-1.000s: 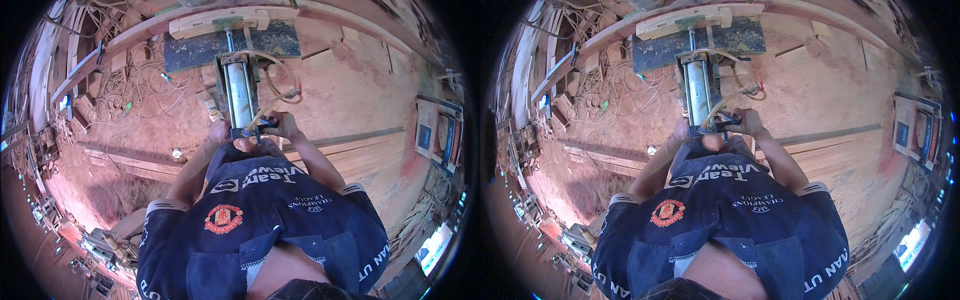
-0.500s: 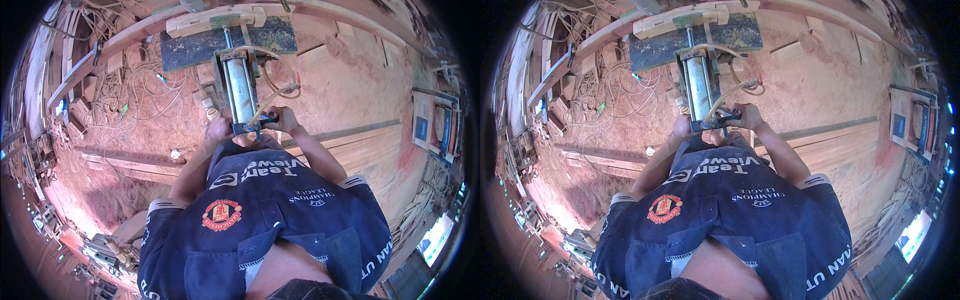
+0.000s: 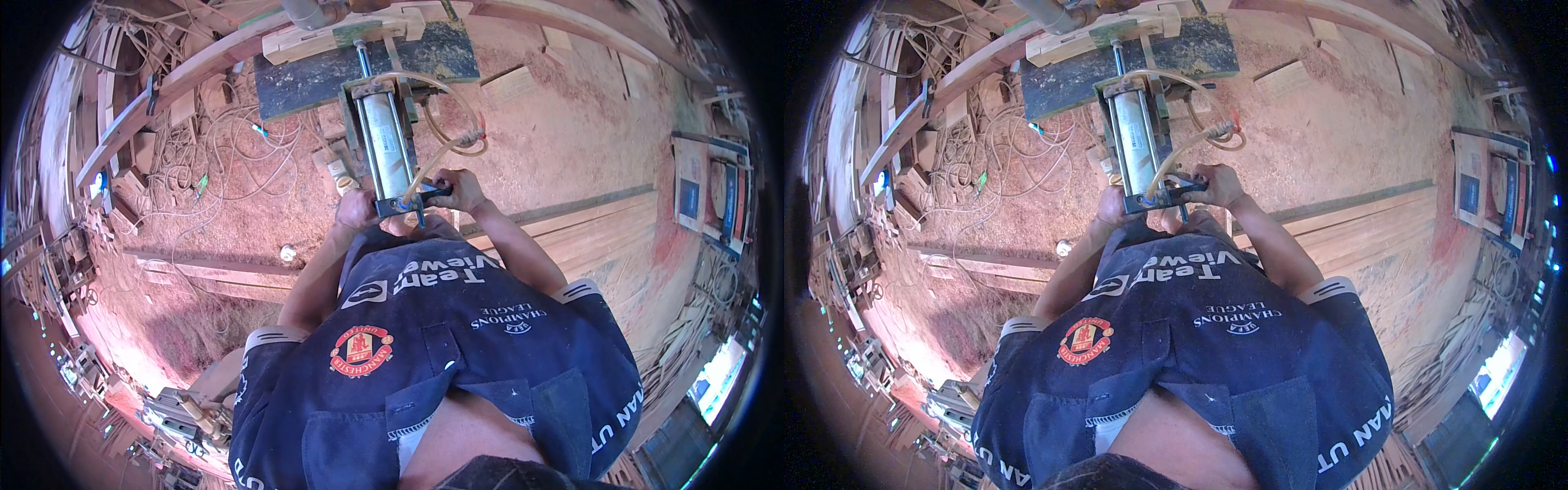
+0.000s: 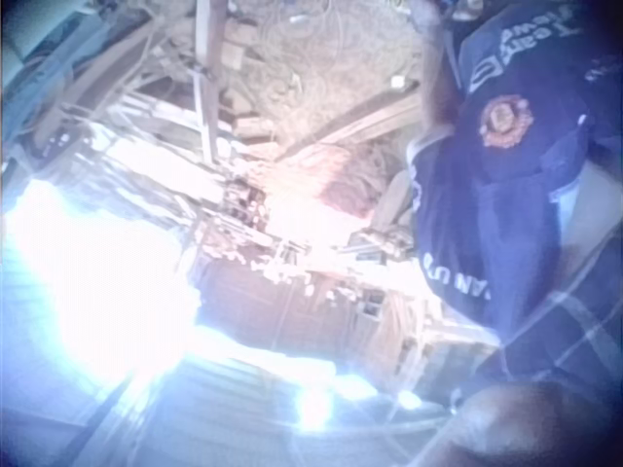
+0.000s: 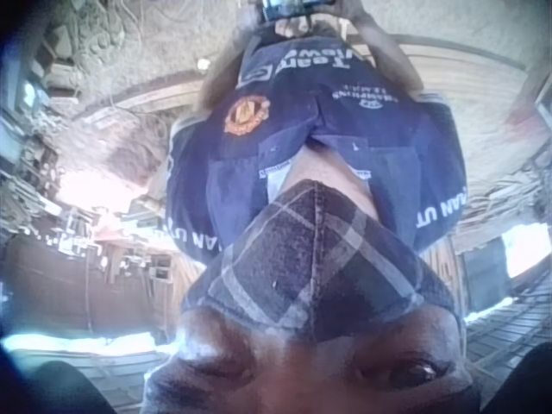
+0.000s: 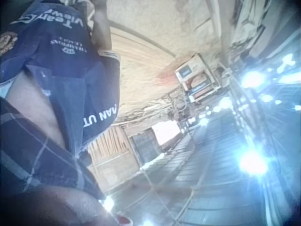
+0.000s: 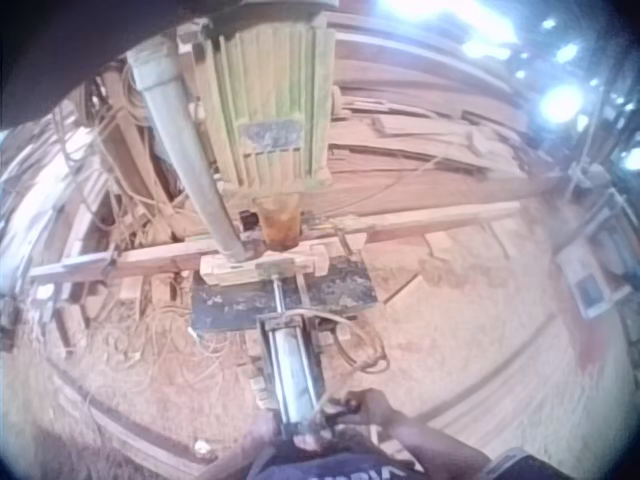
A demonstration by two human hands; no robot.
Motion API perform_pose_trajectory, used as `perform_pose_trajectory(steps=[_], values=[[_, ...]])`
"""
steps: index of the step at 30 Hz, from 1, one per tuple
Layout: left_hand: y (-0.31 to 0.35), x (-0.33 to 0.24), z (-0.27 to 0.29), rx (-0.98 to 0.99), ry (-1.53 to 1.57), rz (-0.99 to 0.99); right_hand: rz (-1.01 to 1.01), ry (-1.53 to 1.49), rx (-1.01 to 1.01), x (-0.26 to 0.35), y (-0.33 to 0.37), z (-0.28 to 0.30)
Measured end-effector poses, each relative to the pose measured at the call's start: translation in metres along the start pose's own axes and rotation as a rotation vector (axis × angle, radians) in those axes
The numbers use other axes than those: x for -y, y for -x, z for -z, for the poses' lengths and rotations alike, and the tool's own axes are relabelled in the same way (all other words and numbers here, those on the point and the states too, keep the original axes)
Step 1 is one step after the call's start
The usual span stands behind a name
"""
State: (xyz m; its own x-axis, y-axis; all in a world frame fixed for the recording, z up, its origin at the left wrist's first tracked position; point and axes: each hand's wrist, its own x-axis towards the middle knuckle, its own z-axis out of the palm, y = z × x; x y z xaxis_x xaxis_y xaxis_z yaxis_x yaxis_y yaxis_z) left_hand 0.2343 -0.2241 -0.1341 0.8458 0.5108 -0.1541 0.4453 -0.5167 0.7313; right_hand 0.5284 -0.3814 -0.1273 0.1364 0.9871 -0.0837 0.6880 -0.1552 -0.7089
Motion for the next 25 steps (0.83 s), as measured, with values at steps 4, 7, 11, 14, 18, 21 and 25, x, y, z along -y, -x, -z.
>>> perform_pose_trajectory(steps=[4, 7, 11, 14, 18, 21, 25], values=[[0.0001, -0.0028, 0.0027, -0.003, -0.061, 0.018, -0.015, 0.011, 0.009, 0.0013, 0.0008, 0.0012], [0.0001, -0.0042, 0.0014, 0.089, -0.157, 0.136, -0.051, 0.036, 0.049, 0.0014, 0.0014, 0.0045], [-0.0017, -0.0012, 0.0028, 0.124, -0.071, 0.141, 0.006, 0.014, -0.021, 0.0016, 0.0016, -0.0003], [-0.0017, -0.0012, 0.0031, 0.083, -0.062, 0.088, 0.030, 0.005, -0.049, -0.0004, 0.0020, -0.0016], [0.0002, -0.0019, 0.0015, -0.009, -0.019, 0.004, 0.011, -0.025, -0.041, -0.0015, 0.0027, -0.0007], [-0.0001, 0.0008, -0.0013, -0.020, -0.003, -0.006, 0.011, -0.027, -0.033, -0.0020, 0.0022, -0.0006], [-0.0025, 0.0049, -0.0045, -0.002, -0.023, -0.019, -0.035, 0.007, -0.009, -0.0004, 0.0017, -0.0031]])
